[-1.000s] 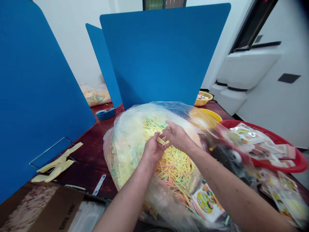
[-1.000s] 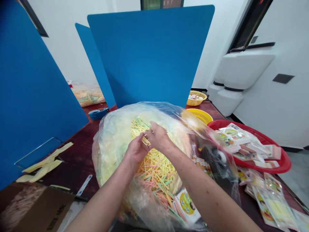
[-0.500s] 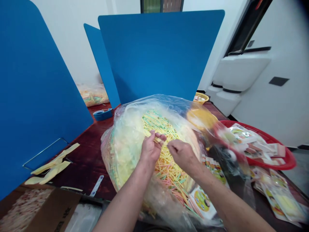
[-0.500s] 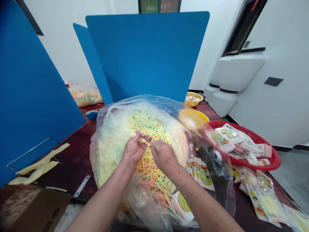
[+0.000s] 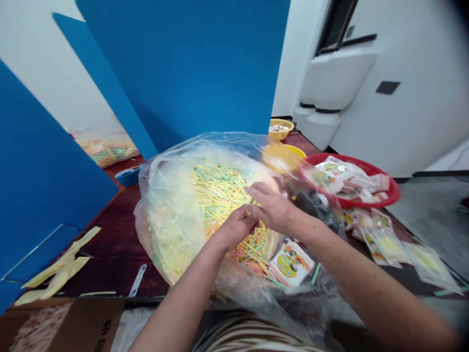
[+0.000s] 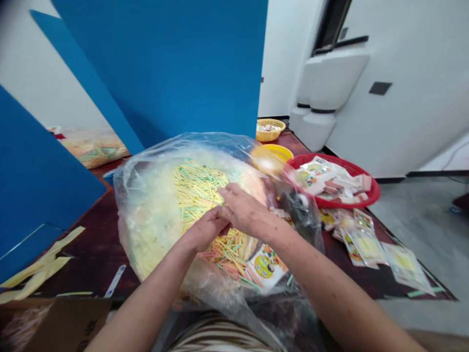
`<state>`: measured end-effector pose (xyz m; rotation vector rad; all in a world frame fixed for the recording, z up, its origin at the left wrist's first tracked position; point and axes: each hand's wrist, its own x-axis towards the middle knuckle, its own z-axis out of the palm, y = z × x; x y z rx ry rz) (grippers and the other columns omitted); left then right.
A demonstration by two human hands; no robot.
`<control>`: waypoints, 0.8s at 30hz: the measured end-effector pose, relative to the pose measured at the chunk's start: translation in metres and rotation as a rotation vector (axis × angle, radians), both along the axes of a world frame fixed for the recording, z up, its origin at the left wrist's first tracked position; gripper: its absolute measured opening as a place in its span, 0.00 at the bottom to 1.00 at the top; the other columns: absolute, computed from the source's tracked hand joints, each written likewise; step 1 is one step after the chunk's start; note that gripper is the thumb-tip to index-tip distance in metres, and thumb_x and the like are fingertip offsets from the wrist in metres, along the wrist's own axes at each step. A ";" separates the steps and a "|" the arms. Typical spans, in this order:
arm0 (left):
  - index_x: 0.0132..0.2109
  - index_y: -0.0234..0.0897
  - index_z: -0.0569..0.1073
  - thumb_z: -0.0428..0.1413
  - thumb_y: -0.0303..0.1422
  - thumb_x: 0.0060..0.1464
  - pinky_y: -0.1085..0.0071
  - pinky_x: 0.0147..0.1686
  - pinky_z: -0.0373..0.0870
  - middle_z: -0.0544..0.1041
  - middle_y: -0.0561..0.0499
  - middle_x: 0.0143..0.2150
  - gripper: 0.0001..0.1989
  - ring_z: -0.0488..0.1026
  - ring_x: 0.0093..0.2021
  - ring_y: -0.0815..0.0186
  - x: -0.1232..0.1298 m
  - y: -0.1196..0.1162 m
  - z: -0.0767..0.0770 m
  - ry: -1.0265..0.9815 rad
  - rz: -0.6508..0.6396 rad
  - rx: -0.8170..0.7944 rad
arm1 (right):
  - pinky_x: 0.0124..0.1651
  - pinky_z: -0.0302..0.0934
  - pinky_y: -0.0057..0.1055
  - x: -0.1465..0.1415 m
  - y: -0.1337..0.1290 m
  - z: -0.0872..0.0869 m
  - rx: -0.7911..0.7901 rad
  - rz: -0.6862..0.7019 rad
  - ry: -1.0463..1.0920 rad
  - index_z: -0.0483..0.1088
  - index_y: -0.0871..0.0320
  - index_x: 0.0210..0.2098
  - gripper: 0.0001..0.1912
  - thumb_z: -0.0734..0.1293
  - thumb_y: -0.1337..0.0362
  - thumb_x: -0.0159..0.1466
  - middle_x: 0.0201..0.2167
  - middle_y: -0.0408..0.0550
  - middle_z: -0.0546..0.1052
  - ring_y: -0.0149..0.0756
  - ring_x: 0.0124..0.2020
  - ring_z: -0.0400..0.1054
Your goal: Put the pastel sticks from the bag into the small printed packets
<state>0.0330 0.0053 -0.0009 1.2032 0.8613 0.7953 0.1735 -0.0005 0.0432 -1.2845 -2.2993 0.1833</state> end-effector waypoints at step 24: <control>0.28 0.39 0.67 0.59 0.26 0.41 0.56 0.47 0.60 0.69 0.47 0.28 0.07 0.70 0.41 0.51 0.089 -0.054 -0.068 0.834 -0.102 0.529 | 0.32 0.56 0.27 0.129 -0.108 -0.087 -0.293 -0.427 0.244 0.62 0.58 0.24 0.08 0.58 0.66 0.60 0.24 0.44 0.68 0.32 0.27 0.61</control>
